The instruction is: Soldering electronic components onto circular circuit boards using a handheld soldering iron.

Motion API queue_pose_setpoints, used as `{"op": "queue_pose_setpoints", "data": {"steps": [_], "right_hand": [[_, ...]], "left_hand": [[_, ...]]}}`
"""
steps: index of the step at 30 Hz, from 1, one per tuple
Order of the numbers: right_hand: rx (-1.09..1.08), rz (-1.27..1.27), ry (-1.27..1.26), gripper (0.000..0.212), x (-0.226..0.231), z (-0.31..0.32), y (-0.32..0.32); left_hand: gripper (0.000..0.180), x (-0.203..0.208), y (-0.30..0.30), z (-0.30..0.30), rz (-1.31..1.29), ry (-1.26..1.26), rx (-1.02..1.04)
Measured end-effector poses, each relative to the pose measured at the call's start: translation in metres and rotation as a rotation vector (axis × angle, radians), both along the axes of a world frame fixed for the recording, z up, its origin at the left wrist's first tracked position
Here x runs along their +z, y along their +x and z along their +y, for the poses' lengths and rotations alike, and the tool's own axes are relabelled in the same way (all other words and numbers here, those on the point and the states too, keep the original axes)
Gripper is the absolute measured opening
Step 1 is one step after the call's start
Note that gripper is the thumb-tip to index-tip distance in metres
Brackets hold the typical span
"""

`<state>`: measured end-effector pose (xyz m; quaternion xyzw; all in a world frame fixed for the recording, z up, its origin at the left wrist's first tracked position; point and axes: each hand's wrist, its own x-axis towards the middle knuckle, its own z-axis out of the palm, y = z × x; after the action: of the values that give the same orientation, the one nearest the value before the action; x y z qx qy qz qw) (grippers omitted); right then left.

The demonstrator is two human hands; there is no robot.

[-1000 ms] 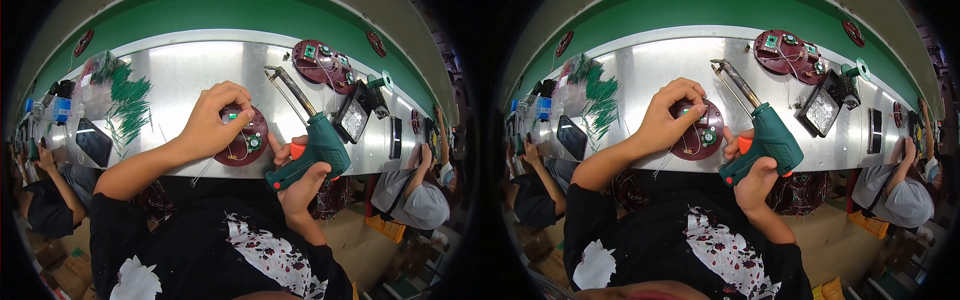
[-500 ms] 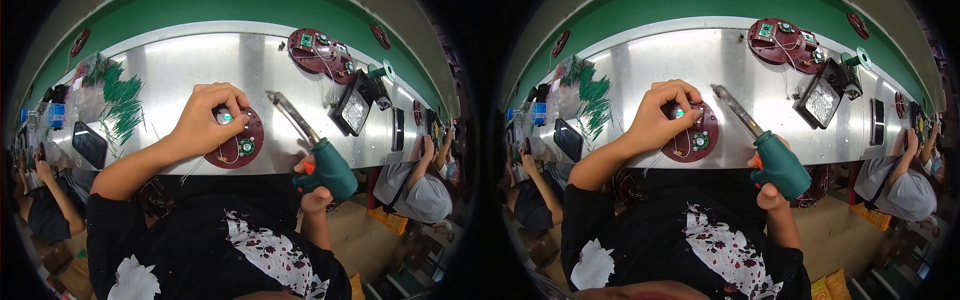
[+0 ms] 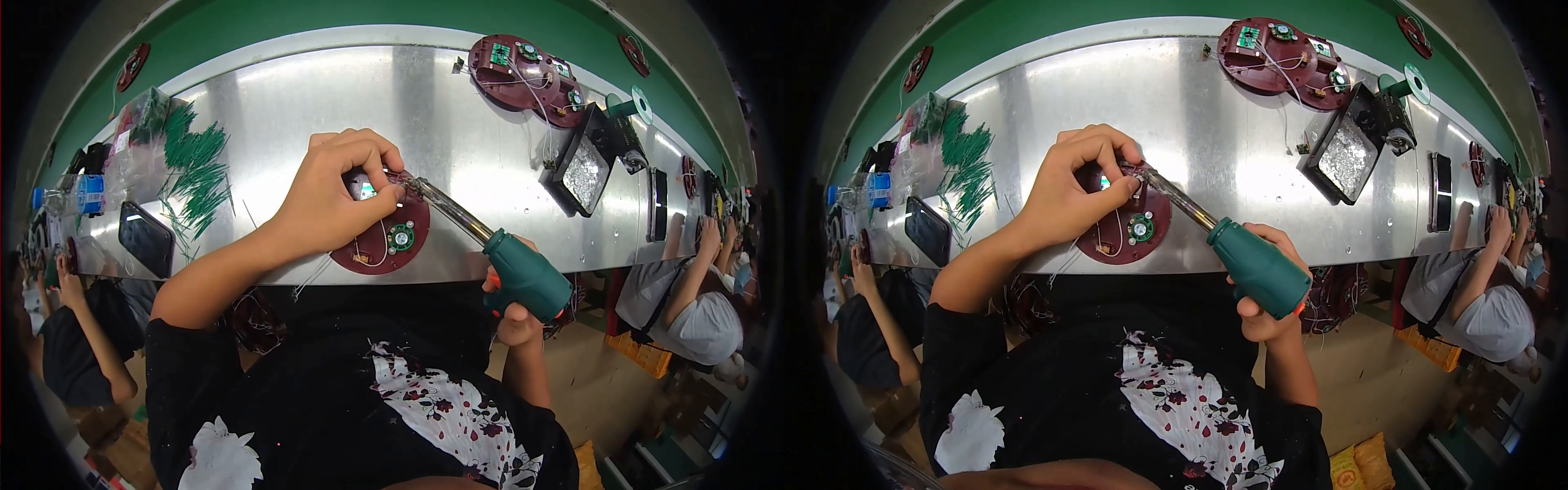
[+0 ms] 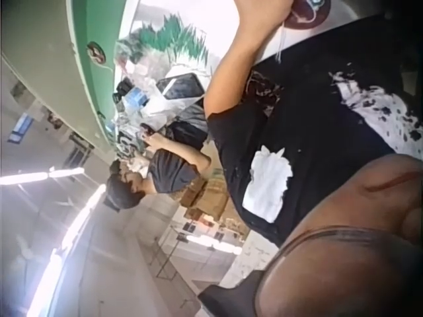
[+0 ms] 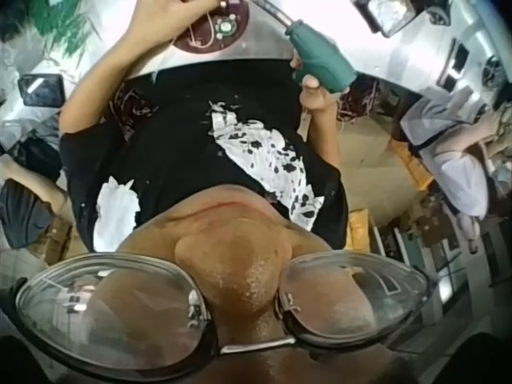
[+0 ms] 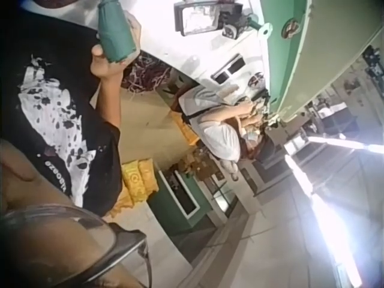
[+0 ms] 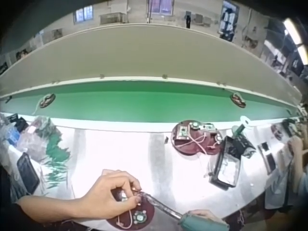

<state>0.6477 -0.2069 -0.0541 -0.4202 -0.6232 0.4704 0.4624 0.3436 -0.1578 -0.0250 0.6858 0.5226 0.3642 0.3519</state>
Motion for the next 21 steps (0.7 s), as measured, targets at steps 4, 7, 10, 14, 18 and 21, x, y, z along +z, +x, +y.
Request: {"op": "queue_pose_setpoints", "data": {"steps": [4,7,10,14,18,21], "right_hand": [[0.011,-0.048,0.021,0.082,-0.0002,0.0011,0.0014],[0.012,-0.04,0.024,0.081,0.0017,0.0011,0.0001],[-0.002,0.006,-0.02,0.079,-0.0011,-0.0021,0.0007],[0.016,-0.11,0.071,0.077,-0.005,0.0018,0.0048],[-0.01,-0.07,0.045,0.077,0.0001,0.0013,-0.0026],[-0.01,-0.087,0.073,0.078,-0.0024,0.0026,-0.0024]], "left_hand": [[0.019,0.0013,0.0008,0.0003,-0.011,-0.011,0.004],[0.019,0.0,0.0004,-0.0003,-0.028,-0.029,0.006],[0.019,-0.0009,-0.0004,0.0003,-0.053,-0.047,0.004],[0.019,0.0013,0.0,0.0004,0.009,-0.002,0.008],[0.019,-0.0012,-0.0005,0.0007,-0.058,-0.039,0.004],[0.019,-0.001,-0.0004,0.0011,-0.034,-0.016,-0.001]]}}
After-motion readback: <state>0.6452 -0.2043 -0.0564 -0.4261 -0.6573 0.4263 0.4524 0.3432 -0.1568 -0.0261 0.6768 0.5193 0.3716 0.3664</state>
